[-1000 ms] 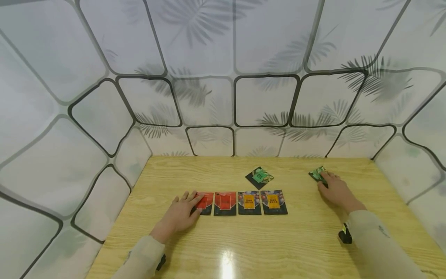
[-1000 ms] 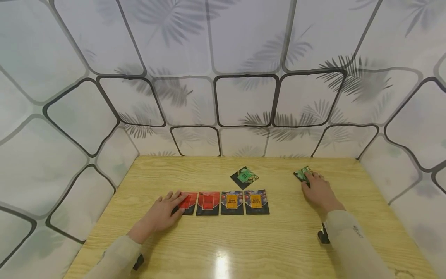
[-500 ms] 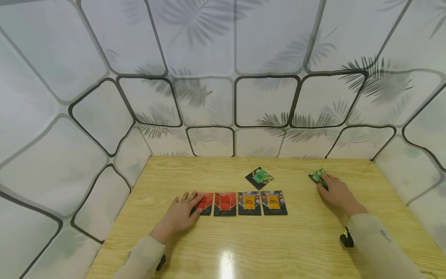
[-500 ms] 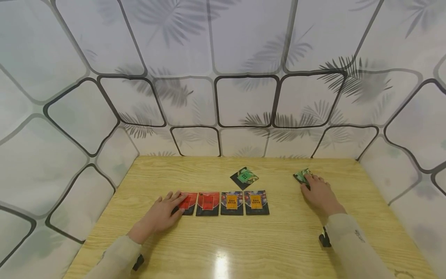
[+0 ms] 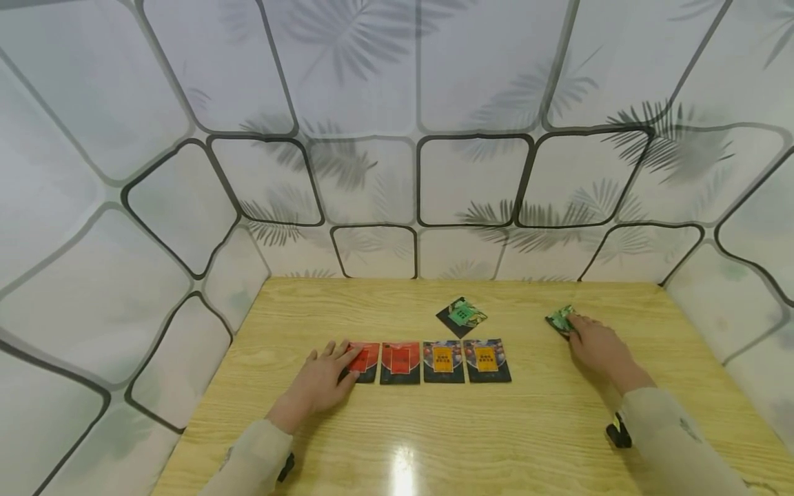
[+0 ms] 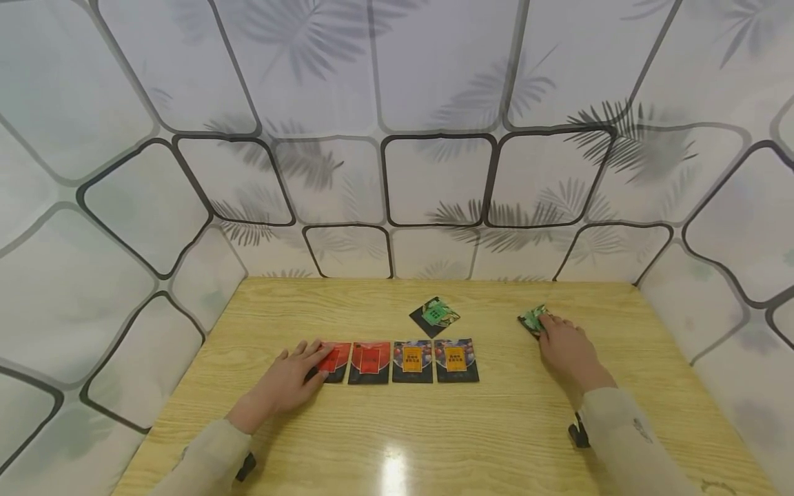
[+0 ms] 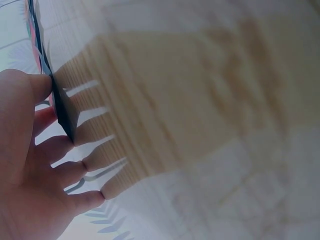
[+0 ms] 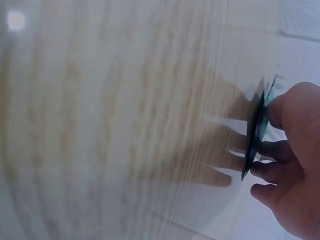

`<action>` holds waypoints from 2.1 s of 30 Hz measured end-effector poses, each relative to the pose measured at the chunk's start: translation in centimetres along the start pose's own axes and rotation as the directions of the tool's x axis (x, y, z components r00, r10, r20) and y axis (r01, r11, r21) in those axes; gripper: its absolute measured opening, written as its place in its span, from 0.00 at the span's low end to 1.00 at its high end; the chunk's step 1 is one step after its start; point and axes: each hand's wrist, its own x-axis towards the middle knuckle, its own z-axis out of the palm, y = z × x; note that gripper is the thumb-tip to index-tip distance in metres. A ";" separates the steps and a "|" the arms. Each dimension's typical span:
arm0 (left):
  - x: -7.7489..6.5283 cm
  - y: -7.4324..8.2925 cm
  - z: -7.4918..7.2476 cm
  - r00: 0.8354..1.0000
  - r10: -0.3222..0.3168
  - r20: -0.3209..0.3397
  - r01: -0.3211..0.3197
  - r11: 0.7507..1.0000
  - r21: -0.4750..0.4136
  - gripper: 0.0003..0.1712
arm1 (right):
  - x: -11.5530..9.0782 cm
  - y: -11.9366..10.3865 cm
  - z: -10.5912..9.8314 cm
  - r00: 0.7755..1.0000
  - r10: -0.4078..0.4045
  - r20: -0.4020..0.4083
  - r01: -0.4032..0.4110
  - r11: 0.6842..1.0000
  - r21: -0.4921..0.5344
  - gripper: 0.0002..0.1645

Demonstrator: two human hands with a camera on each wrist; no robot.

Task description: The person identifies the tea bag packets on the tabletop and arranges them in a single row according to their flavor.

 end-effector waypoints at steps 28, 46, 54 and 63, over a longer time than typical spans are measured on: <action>-0.1 0.0 0.0 1.000 0.013 -0.013 -0.013 1.000 0.004 0.33 | -1.6 -1.2 0.8 0.999 -0.050 -0.010 0.050 0.998 0.033 0.35; 0.0 0.1 -0.1 1.000 0.018 -0.020 -0.018 1.000 -0.004 0.33 | -2.7 -2.4 0.8 0.996 -0.077 -0.040 0.078 0.997 0.024 0.35; 0.1 0.0 0.0 1.000 0.020 -0.016 -0.020 1.000 -0.008 0.33 | -3.1 -3.2 0.6 0.997 -0.065 -0.047 0.066 0.998 0.011 0.35; -0.1 0.2 -0.2 1.000 0.015 -0.004 -0.015 1.000 0.006 0.33 | -3.5 -3.8 1.2 0.996 -0.082 -0.046 0.081 0.997 -0.019 0.35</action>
